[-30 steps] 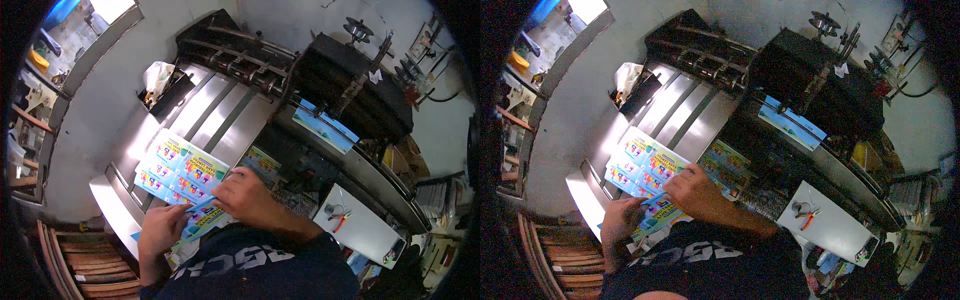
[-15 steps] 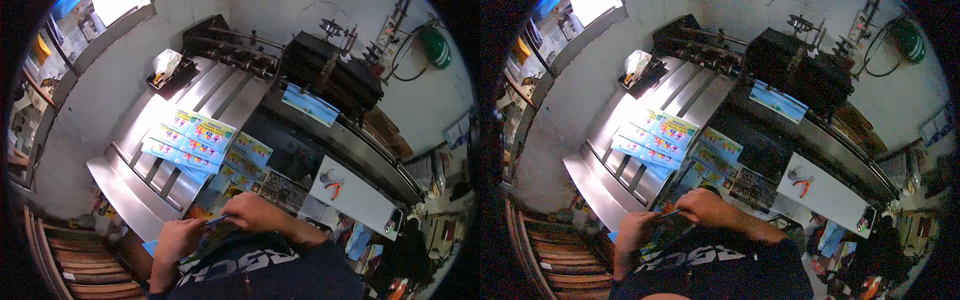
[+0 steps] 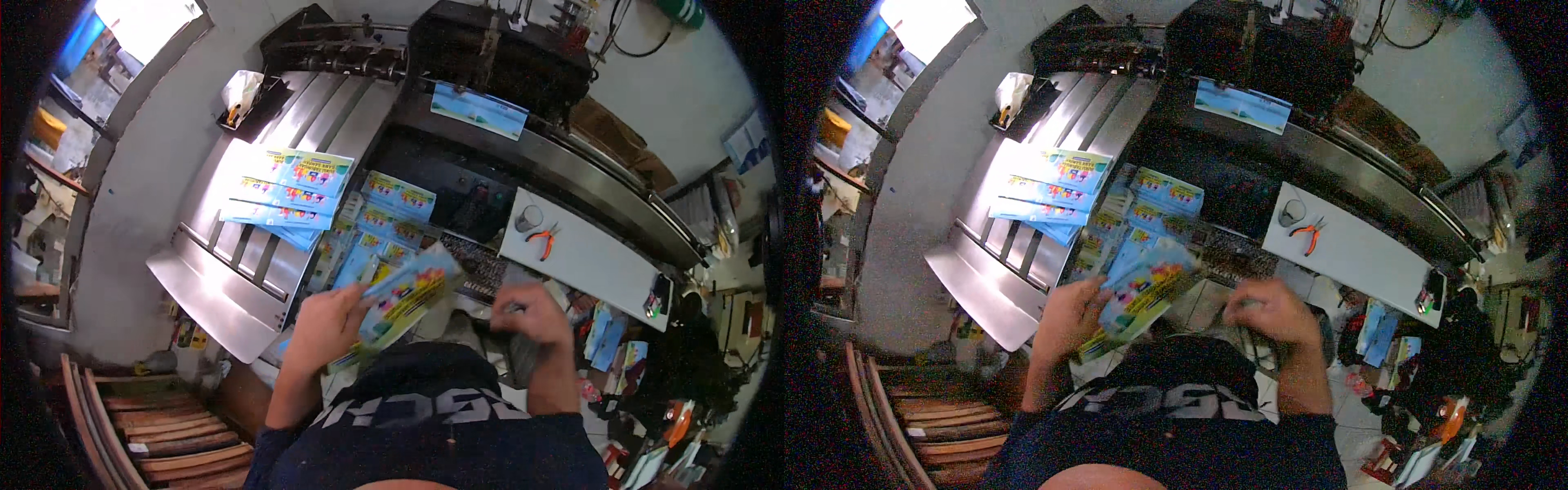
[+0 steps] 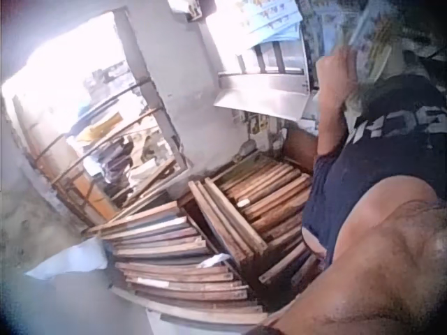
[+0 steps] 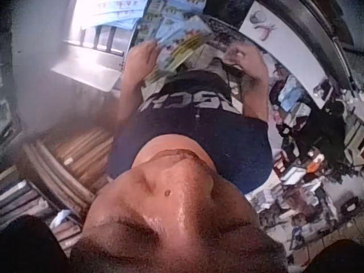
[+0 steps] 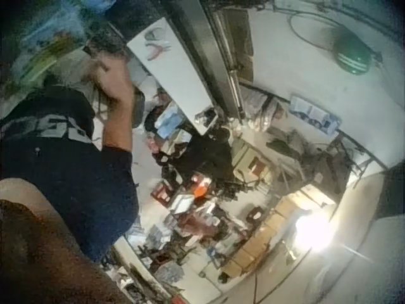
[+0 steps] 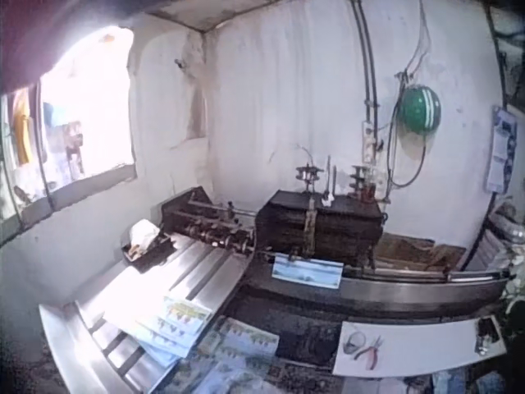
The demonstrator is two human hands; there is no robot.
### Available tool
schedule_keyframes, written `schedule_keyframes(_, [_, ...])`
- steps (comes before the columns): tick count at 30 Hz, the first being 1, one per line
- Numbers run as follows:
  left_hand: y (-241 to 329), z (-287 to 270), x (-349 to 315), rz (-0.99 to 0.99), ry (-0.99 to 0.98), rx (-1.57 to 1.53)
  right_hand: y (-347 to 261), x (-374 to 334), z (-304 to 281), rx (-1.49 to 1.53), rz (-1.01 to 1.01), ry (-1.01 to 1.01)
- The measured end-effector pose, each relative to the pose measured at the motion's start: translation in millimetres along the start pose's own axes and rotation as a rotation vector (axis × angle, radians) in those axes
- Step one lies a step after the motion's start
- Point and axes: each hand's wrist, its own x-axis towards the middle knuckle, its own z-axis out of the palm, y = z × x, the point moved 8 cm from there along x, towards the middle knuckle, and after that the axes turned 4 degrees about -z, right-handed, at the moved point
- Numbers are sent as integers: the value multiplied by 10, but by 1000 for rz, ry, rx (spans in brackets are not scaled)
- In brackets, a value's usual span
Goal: The person picks up stacks of printed booklets from a machine and sorts them by hand into separate piles on a work surface, occasionally checking the alignment and folding of individual booklets.
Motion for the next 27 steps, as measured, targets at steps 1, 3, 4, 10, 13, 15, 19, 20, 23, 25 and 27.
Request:
schedule_keyframes(1, [63, 73, 115, 8, -2, 18, 172, -191, 57, -110, 118, -173])
schedule_keyframes(3, [175, 228, 379, -61, 11, -267, 420, -440, -1, -179, 174, -10])
schedule_keyframes(4, [314, 284, 500, -56, 54, -364, 541, -524, -139, -260, 237, 136])
schedule_keyframes(10, [884, 1113, 1498, -126, 12, -1109, 472, -315, -559, 473, -41, 329])
schedule_keyframes(13, [1204, 1462, 1892, -37, -120, -1538, 327, -337, -891, 449, -89, 308])
schedule_keyframes(15, [1453, 1742, 2047, -130, -156, -1723, 338, -402, -1098, 491, -103, 339])
schedule_keyframes(19, [1740, 2201, 2206, -194, -334, -1853, 504, -571, -1457, 334, 0, 479])
schedule_keyframes(20, [1782, 2291, 2245, -213, -348, -1845, 539, -572, -1522, 246, 50, 446])
schedule_keyframes(23, [1939, 2636, 2299, -78, -722, -2103, 581, -589, -1669, 108, 83, 441])
schedule_keyframes(25, [1527, 3346, 2426, -350, -646, -2203, 572, -584, -1755, 55, 70, 468])
schedule_keyframes(27, [1659, 3478, 2456, -397, -696, -2134, 637, -721, -1945, -97, 285, 566])
